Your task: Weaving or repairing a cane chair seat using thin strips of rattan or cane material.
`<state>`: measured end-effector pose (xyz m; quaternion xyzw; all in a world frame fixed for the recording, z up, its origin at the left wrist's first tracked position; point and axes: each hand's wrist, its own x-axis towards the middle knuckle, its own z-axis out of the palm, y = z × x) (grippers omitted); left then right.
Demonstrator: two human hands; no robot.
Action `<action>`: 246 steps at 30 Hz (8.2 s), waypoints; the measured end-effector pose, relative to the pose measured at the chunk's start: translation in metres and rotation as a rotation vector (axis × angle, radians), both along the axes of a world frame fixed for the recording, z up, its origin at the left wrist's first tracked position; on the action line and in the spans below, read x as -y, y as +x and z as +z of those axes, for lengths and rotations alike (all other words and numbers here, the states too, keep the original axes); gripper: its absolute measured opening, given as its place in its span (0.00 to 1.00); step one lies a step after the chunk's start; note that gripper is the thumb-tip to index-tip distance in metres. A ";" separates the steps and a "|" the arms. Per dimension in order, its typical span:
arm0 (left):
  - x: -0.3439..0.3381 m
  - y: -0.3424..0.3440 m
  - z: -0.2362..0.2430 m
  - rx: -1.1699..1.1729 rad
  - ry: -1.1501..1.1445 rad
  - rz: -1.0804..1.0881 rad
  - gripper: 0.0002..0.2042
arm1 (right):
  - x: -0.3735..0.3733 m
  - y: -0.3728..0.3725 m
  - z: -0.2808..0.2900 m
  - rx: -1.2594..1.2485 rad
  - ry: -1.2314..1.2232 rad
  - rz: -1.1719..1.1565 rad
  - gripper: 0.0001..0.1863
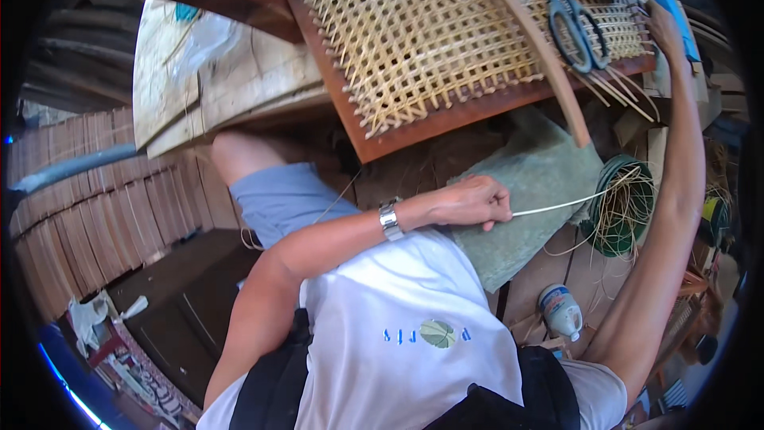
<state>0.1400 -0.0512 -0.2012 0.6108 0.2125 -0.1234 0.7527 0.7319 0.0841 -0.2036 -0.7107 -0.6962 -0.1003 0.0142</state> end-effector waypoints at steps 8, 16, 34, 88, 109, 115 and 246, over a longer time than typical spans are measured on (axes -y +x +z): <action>0.005 0.008 -0.004 0.045 0.076 0.128 0.12 | 0.170 -0.066 0.063 0.058 0.184 -0.229 0.24; -0.004 0.037 0.007 0.004 0.214 0.236 0.12 | 0.312 -0.385 0.078 -0.664 0.118 -0.837 0.20; 0.007 0.081 0.005 0.161 0.518 0.187 0.15 | 0.317 -0.435 0.015 -0.396 0.105 -0.577 0.11; 0.043 -0.092 0.037 -0.026 -0.535 0.668 0.05 | 0.303 -0.553 0.072 -1.718 0.076 -0.691 0.14; 0.023 -0.049 0.033 0.245 0.781 0.159 0.04 | 0.391 -0.343 0.106 -0.921 0.292 -0.874 0.14; 0.017 -0.004 0.020 -0.170 0.331 0.207 0.09 | 0.391 -0.359 0.092 -0.830 0.823 -1.020 0.17; -0.019 -0.132 0.118 0.426 0.479 1.192 0.01 | 0.249 -0.533 0.121 -2.100 -0.077 -0.316 0.30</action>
